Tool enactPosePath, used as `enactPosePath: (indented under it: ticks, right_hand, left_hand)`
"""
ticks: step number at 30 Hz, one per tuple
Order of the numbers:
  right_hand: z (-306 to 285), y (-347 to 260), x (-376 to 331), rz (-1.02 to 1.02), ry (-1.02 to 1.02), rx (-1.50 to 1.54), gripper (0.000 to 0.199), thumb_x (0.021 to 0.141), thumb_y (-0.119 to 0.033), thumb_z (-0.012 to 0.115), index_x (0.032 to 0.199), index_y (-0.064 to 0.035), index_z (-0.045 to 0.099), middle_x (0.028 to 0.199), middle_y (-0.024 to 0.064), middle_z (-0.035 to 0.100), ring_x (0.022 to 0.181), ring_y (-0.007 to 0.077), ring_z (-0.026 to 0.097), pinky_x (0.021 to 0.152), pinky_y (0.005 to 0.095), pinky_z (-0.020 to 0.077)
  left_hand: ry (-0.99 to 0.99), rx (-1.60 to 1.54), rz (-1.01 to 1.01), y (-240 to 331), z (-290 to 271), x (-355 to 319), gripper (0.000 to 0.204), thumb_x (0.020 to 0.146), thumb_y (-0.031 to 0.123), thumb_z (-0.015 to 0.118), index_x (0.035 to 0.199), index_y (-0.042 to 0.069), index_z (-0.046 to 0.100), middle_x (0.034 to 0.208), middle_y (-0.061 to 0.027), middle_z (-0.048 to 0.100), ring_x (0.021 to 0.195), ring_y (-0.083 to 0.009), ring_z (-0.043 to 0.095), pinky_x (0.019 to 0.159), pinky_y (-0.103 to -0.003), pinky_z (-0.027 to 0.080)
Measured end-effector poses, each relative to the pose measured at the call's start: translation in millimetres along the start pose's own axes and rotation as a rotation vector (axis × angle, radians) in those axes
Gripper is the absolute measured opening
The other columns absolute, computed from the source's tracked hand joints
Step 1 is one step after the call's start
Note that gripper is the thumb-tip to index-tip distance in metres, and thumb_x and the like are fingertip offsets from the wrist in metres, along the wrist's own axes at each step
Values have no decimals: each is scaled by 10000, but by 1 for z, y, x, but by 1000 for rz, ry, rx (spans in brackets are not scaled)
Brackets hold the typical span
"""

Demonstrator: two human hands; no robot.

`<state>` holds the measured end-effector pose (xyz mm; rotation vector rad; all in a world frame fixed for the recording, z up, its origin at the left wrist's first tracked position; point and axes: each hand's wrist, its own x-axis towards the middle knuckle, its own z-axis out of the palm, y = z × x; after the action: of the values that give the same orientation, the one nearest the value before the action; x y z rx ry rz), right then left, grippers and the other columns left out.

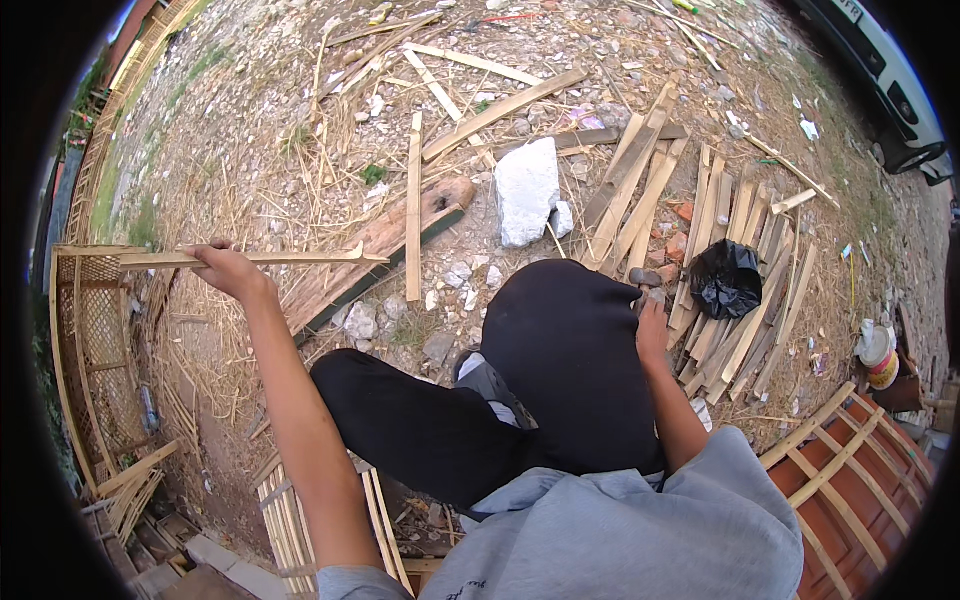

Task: The person assembles a wooden structure by placing slats on a frame and securing them with a hammer. They handle wooden slats and a wooden frame, positioning pieces by hand and then using a hammer to drive nails.

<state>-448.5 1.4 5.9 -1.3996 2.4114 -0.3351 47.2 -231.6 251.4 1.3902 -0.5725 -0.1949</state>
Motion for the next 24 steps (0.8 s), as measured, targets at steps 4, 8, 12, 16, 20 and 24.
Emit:
enactPosePath:
  ticks: [4, 8, 12, 16, 20, 24]
  right_hand:
    - [32, 27, -13, 15, 81, 60, 499, 822, -149, 633, 1227, 48, 418, 1030, 193, 536, 886, 368, 586, 799, 466, 489]
    - [44, 21, -17, 48, 93, 120, 488, 829, -148, 631, 1224, 45, 419, 1004, 176, 535, 858, 345, 583, 774, 446, 491]
    - [44, -5, -20, 58, -64, 125, 476, 836, -147, 628, 1221, 41, 420, 979, 159, 534, 830, 322, 581, 750, 427, 492]
    - [29, -2, -15, 78, -173, 181, 465, 843, -145, 626, 1218, 38, 421, 953, 143, 533, 802, 299, 578, 725, 407, 493]
    - [3, 11, -11, 116, -275, 334, 454, 850, -144, 624, 1215, 34, 421, 927, 126, 532, 774, 275, 575, 701, 388, 495]
    - [-31, 4, -2, 134, -364, 571, 443, 857, -143, 622, 1212, 31, 422, 902, 109, 532, 746, 252, 573, 677, 368, 496]
  left_hand:
    - [7, -42, 24, -6, -10, 8, 457, 1009, 474, 322, 1118, 37, 402, 833, -36, 415, 743, -155, 396, 721, -339, 359]
    - [-92, -19, -43, -21, -3, 4, 393, 1010, 412, 383, 1137, 40, 402, 861, -37, 437, 781, -156, 429, 757, -311, 373]
    - [-126, 59, -115, -28, -8, 9, 311, 967, 310, 466, 1104, 35, 414, 943, -64, 477, 846, -174, 468, 810, -341, 384]
    - [-54, -45, -94, -21, -13, 14, 271, 952, 274, 491, 1076, 44, 420, 950, -70, 482, 862, -172, 482, 812, -335, 388]
    - [-4, -143, 112, -12, -21, 19, 306, 965, 303, 490, 1109, 44, 413, 863, -43, 484, 801, -145, 505, 771, -315, 409]
    - [32, -314, 160, -6, -31, 23, 259, 1011, 337, 413, 957, 83, 405, 684, 32, 329, 583, -55, 306, 536, -237, 297]
